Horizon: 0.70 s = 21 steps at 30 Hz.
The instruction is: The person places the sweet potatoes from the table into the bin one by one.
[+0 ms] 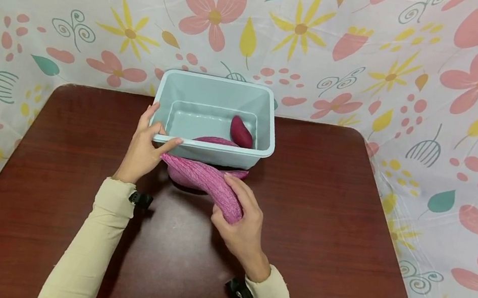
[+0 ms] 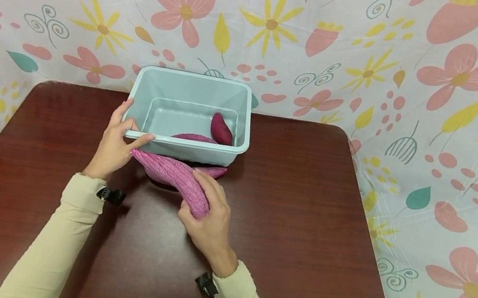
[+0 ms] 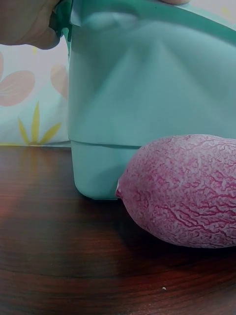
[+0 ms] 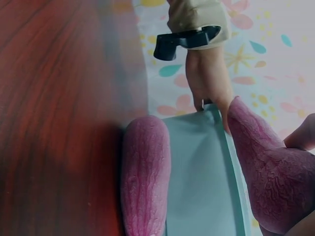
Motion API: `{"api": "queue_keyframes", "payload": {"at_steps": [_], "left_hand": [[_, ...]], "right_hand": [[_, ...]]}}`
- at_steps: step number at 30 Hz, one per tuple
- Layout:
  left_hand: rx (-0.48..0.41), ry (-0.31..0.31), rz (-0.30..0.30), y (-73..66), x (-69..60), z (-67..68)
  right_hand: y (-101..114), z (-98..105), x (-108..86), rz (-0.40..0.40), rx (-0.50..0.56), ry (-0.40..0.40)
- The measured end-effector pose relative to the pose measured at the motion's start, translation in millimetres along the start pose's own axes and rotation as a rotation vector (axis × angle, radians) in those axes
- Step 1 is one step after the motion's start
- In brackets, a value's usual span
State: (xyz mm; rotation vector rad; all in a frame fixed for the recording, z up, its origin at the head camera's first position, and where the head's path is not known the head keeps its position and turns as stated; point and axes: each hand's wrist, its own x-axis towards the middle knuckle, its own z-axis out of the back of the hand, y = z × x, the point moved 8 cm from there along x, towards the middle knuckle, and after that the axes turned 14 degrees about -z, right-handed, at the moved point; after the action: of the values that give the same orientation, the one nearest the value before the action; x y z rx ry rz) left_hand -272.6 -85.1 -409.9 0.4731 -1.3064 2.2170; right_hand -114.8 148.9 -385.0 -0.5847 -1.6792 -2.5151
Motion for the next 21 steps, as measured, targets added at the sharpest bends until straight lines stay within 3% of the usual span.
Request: {"api": "queue_keyframes", "payload": {"at_steps": [7,14,21], "left_hand": [[0.019,-0.01,-0.008,0.1,-2.0,1.6],[-0.015,-0.003,-0.025,-1.3,4.8,-0.1],[-0.04,-0.007,-0.025,1.3,1.2,0.4]], "right_hand": [[4.7,-1.6,7.3,0.015,0.001,-0.005],[4.0,0.2,19.7,0.006,0.012,-0.045],[3.6,-3.6,30.1,0.014,0.019,-0.044]]}}
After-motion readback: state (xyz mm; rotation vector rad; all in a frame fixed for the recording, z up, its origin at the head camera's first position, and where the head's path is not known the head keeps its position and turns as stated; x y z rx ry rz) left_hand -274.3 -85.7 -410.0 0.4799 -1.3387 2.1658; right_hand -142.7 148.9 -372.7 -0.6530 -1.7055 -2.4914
